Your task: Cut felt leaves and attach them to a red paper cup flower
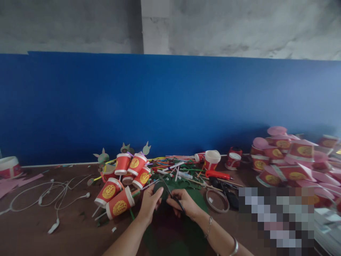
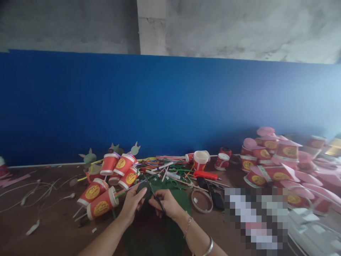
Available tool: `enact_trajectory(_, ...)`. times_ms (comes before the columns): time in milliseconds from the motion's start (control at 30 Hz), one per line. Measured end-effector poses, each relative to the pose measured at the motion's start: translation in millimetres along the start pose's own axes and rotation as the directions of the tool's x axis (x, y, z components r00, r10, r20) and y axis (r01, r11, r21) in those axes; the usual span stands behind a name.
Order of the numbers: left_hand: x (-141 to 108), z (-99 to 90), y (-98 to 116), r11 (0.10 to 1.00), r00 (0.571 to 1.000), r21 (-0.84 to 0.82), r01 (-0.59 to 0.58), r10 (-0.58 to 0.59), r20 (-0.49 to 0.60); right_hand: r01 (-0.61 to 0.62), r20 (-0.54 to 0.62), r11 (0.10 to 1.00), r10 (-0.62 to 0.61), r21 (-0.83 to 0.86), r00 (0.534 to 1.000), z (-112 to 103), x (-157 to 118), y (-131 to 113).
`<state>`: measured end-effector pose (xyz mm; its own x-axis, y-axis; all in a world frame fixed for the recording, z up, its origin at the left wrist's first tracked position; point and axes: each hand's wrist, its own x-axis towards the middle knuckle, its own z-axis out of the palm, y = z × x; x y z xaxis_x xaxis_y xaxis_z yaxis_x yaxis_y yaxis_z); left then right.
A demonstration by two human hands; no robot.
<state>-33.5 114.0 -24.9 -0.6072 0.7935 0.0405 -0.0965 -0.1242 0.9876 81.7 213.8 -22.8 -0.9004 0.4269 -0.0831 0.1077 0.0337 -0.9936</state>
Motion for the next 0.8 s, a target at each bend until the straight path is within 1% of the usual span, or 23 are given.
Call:
enact_trajectory(100, -0.1, 0.8, 0.4, 1.0, 1.0, 0.026, -0.004, 0.004, 0.012, 0.019, -0.023, 1.0, -0.018, 0.013, 1.0, 0.4, 0.2, -2.1)
enact_trajectory(233, 1.1, 1.8, -0.8, 0.999, 1.0, 0.045, -0.002, 0.0, 0.031, 0.054, -0.089, 0.997, -0.048, 0.059, 0.995, 0.5, 0.0, -6.5)
enact_trajectory(433, 3.2, 0.9, -6.8, 0.997, 0.992, 0.079, 0.009, -0.019, 0.128, 0.042, -0.158, 0.996, -0.029, 0.084, 0.987, -0.6, 0.5, -7.7)
enact_trajectory(533, 3.2, 1.1, -6.9, 0.997, 0.989, 0.075, 0.007, -0.018, 0.148, 0.047, -0.173, 0.994, -0.029, 0.103, 0.985, -1.5, 1.4, -7.2)
enact_trajectory(667, 2.9, 1.3, -3.9, 0.998, 0.993, 0.057, 0.022, -0.028, 0.119, 0.047, -0.189, 0.995, -0.03, 0.087, 0.981, -2.5, 1.1, -7.4)
enact_trajectory(800, 2.8, 0.6, -2.6, 1.0, 0.999, 0.023, 0.002, -0.003, 0.039, 0.051, -0.15, 0.995, -0.038, 0.088, 0.988, -1.7, -0.7, -8.5)
